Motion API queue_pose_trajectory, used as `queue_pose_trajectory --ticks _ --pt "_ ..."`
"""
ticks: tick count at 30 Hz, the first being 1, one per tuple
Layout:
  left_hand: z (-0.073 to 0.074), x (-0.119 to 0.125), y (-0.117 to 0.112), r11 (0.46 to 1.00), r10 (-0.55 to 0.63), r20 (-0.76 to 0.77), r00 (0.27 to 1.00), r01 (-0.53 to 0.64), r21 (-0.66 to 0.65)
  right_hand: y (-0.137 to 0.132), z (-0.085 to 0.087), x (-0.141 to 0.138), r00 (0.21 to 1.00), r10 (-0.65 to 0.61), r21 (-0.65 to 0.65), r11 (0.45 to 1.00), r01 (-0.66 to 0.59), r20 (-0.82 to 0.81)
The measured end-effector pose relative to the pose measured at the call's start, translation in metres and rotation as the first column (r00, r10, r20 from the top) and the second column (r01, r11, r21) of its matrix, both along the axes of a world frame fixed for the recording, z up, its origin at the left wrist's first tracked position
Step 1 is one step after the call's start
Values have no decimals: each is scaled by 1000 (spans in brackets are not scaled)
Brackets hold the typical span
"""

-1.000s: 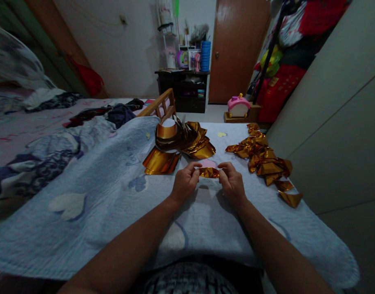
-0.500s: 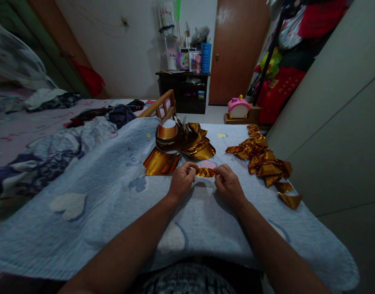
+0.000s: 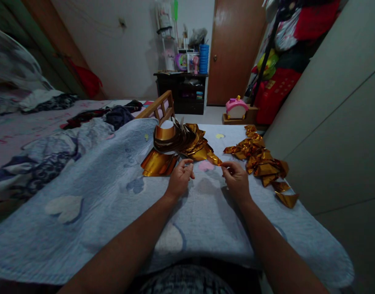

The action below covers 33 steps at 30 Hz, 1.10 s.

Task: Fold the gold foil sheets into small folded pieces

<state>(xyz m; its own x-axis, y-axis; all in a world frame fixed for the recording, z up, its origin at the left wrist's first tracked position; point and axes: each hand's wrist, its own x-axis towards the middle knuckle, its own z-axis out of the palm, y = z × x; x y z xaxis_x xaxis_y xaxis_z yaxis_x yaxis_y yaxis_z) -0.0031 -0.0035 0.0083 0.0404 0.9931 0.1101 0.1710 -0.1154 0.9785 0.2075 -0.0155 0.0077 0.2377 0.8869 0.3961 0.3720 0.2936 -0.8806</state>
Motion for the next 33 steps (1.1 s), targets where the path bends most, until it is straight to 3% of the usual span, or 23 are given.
queue_pose_trajectory --ticks 4,8,11,18,24,33 --pt "0 0 0 1000 -13 -11 1000 13 13 3 4 7 947 -142 -114 987 113 -289" --pt "1 -1 0 1000 -10 -20 1000 10 20 7 6 16 848 -204 -49 977 207 -489" --pt "1 -1 0 999 -15 -37 999 16 27 12 5 25 805 -231 16 958 286 -547" --pt "5 0 -3 999 -23 -44 999 25 38 22 -4 42 816 -298 24 934 356 -495" --pt "6 -1 -3 999 -18 -62 998 21 49 15 2 32 836 -292 14 941 337 -465" --pt "10 -16 2 971 176 -267 948 -123 206 8 -2 13 964 -106 -78 993 90 -245"
